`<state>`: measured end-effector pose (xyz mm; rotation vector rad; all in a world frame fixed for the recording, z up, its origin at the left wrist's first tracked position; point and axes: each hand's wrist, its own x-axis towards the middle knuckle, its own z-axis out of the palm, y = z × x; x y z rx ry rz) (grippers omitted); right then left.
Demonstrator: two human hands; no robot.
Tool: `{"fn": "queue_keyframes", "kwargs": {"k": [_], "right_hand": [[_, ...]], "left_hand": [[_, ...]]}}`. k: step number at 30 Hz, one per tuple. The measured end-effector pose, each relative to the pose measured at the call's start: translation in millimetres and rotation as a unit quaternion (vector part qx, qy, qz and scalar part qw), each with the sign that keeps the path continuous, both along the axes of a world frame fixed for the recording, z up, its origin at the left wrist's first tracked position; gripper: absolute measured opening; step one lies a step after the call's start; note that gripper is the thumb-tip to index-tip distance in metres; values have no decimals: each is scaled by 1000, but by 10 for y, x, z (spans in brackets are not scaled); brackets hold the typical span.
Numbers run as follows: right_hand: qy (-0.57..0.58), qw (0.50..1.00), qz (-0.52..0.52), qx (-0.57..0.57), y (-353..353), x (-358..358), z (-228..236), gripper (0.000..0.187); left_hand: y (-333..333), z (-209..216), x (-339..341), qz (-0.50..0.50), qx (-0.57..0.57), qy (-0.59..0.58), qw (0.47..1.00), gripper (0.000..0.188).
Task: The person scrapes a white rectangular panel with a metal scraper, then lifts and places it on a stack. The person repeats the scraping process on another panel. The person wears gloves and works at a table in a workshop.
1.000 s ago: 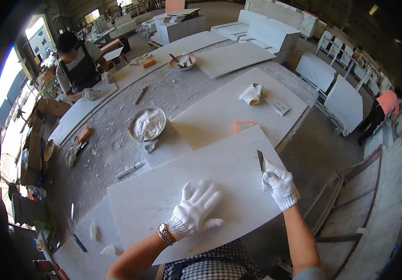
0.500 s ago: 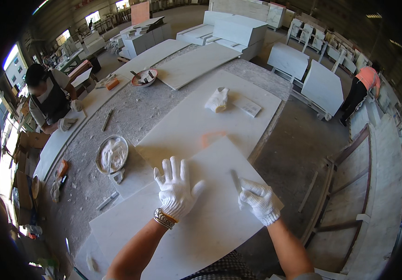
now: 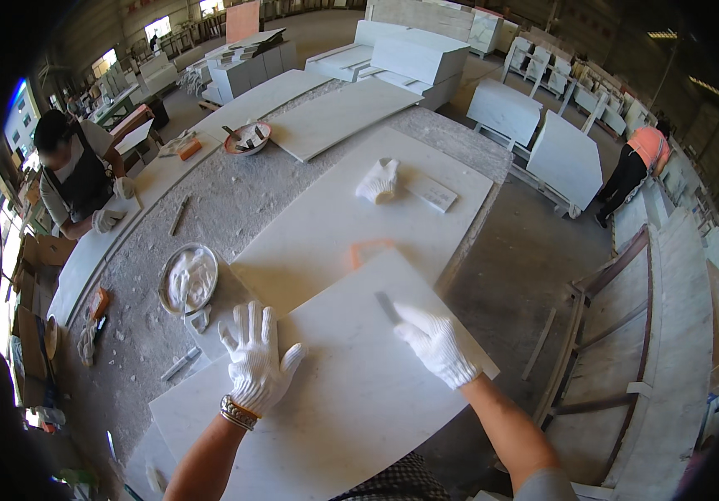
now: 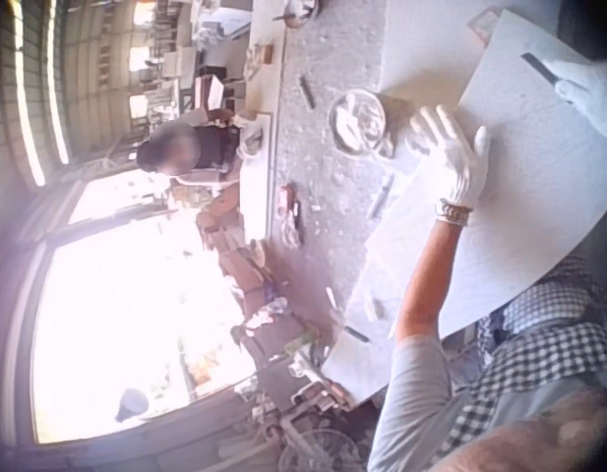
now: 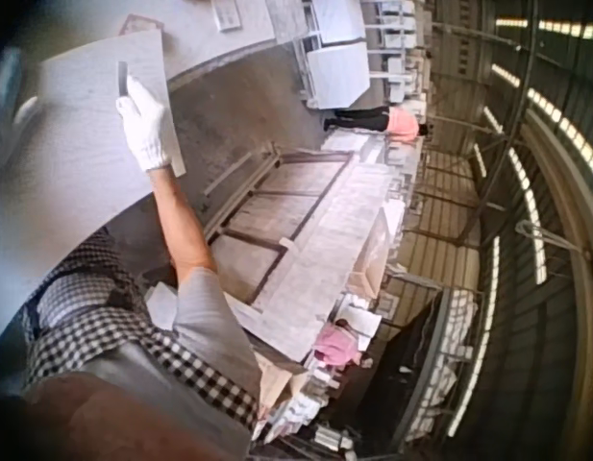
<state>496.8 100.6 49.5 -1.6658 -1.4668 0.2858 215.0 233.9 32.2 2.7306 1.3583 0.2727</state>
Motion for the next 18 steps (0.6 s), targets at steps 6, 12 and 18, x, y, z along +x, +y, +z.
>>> {"fn": "queue_keyframes", "kwargs": {"k": [6, 12, 18], "right_hand": [[-277, 956, 57, -83, 528, 118, 8, 35], [-310, 936, 89, -143, 731, 89, 23, 36], [-309, 916, 73, -244, 840, 172, 169, 36]], "left_hand": [[12, -9, -24, 6, -12, -15, 1000, 86], [9, 57, 4, 13, -20, -26, 999, 87], [7, 72, -2, 12, -25, -33, 999, 89]]}}
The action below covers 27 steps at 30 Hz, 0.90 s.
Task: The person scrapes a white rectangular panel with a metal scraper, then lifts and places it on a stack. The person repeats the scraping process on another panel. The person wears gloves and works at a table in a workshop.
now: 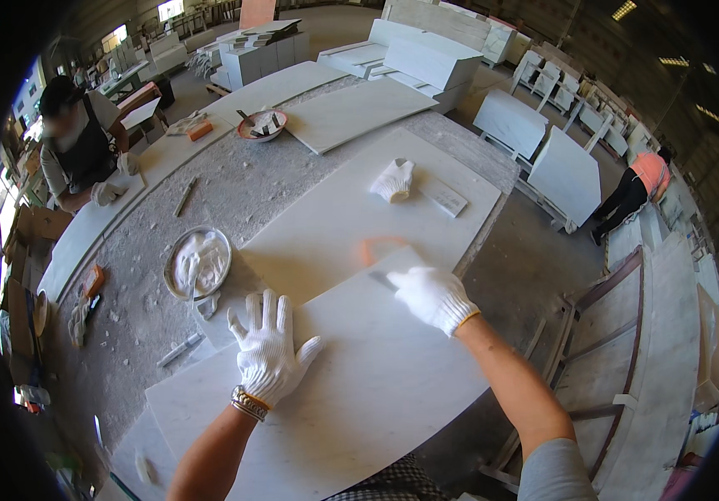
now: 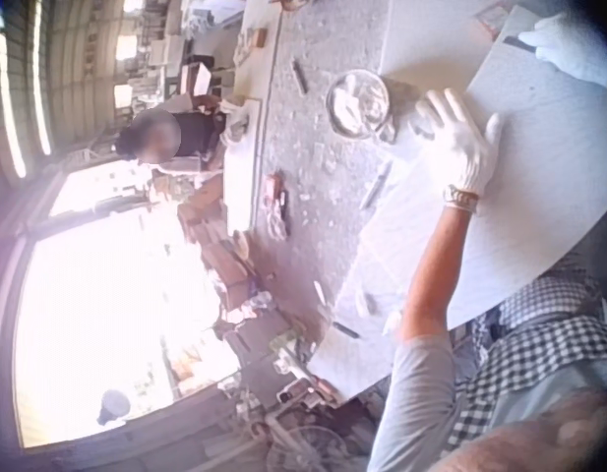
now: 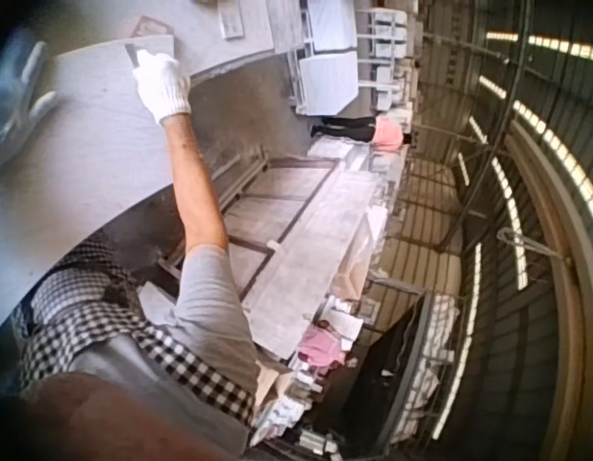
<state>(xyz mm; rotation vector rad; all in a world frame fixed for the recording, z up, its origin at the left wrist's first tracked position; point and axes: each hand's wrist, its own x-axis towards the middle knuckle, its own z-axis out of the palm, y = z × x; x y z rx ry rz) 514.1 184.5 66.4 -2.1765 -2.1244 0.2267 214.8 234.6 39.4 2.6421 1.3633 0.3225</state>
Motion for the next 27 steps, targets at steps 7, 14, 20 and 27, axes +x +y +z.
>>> {"fn": "queue_keyframes", "kwargs": {"k": [7, 14, 20, 27], "right_hand": [[26, 994, 95, 38, 85, -24, -27, 36], [17, 988, 151, 25, 106, -1, -87, 37], [35, 999, 29, -21, 101, -26, -6, 34], [23, 999, 21, 21, 35, -74, -90, 33]], "left_hand": [[6, 14, 7, 0, -2, 5, 1000, 89], [-1, 3, 14, 6, -2, 6, 1000, 89], [10, -1, 15, 4, -13, 0, 1000, 88], [10, 5, 8, -3, 17, 5, 1000, 87]]}}
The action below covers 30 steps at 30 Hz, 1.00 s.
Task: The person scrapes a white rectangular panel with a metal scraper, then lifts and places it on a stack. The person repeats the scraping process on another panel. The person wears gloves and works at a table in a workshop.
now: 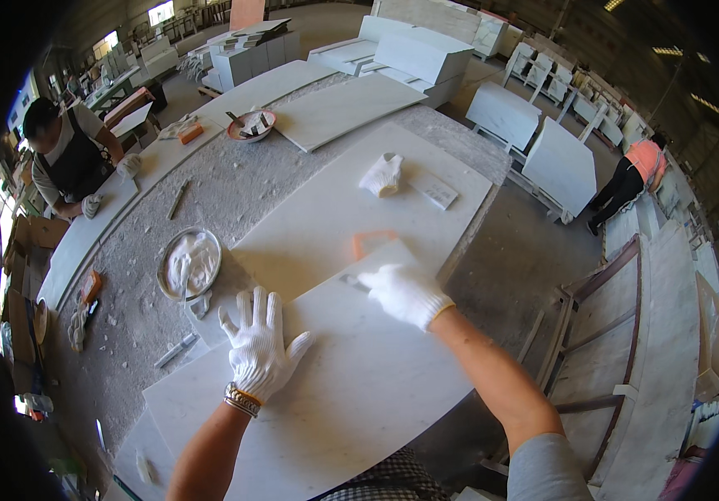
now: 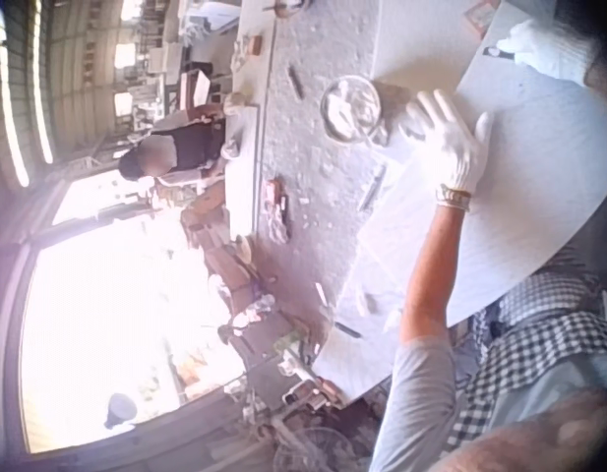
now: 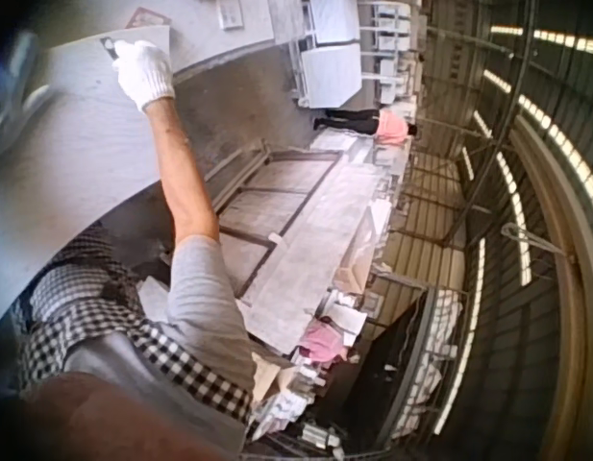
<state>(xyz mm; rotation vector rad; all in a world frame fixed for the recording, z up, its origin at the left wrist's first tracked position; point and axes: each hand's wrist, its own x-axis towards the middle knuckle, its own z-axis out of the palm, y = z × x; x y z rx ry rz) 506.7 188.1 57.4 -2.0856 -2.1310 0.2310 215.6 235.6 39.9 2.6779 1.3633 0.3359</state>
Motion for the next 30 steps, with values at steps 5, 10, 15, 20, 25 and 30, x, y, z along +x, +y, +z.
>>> {"fn": "queue_keyframes", "kwargs": {"k": [5, 10, 15, 20, 25, 30], "right_hand": [[52, 988, -18, 143, -384, 283, -45, 40], [67, 979, -81, 177, -690, 148, -224, 34], [88, 955, -66, 274, -652, 145, -305, 38], [103, 953, -69, 275, -685, 141, -284, 34], [114, 955, -61, 269, -675, 142, -266, 36], [139, 961, -17, 239, -753, 48, -202, 39]], "left_hand": [[-15, -24, -4, -2, -6, 4, 1000, 85], [-28, 22, 25, -201, 34, 46, 978, 85], [5, 11, 520, -242, 12, 10, 970, 87], [-277, -24, 905, -308, -23, -69, 949, 79], [-793, 60, 600, -449, -182, -166, 859, 70], [-839, 162, 332, -289, -123, -174, 933, 73]]}}
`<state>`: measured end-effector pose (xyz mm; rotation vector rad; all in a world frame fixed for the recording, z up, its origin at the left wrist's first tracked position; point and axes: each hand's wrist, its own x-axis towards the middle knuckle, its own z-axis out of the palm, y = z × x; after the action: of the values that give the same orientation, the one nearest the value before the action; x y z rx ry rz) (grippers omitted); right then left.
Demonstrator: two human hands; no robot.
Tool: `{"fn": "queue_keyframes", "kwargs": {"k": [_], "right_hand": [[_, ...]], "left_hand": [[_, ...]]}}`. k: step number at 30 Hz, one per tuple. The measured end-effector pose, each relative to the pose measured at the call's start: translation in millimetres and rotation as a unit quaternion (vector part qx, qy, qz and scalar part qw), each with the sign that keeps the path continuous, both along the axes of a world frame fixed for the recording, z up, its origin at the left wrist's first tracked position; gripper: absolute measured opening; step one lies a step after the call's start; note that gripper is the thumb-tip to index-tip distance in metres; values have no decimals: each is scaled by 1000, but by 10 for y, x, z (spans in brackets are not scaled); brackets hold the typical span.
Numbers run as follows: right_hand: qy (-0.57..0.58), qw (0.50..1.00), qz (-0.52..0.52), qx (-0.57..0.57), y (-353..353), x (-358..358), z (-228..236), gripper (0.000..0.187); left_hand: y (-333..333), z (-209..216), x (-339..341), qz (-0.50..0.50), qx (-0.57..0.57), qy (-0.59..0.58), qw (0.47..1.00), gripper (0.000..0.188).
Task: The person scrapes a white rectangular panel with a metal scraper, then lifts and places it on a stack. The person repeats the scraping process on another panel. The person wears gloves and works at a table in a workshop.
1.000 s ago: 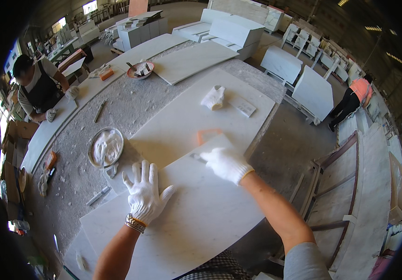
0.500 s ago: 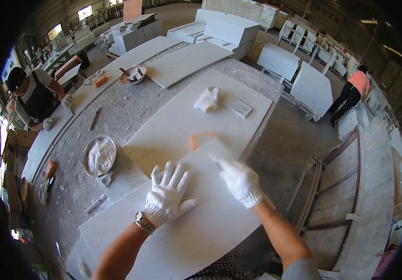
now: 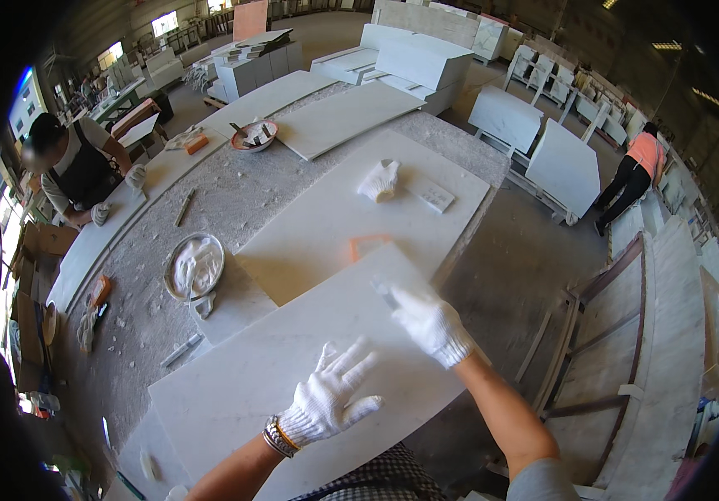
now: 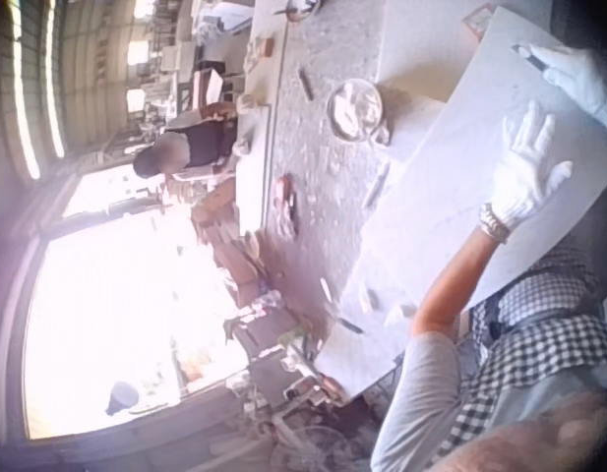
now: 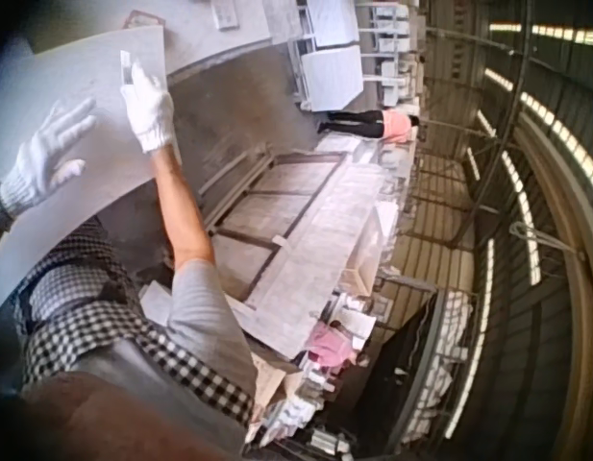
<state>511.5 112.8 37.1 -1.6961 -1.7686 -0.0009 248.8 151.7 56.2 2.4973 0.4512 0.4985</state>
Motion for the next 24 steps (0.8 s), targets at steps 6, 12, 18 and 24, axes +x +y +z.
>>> {"fn": "queue_keyframes", "kwargs": {"k": [6, 12, 18, 24], "right_hand": [[-28, 995, 94, 8, -443, -407, 311, 47], [-56, 994, 87, -24, -712, -543, 585, 48], [-84, 991, 103, 19, -913, -680, 632, 45], [-94, 993, 77, -7, -1094, -628, 709, 46]], "left_hand": [[-122, 74, -200, -12, 48, -30, 998, 70], [-524, 236, -439, 74, 45, -24, 996, 66], [-699, 248, -577, 27, -81, -59, 995, 50], [-1036, 148, -805, 103, -180, -62, 976, 49]]}}
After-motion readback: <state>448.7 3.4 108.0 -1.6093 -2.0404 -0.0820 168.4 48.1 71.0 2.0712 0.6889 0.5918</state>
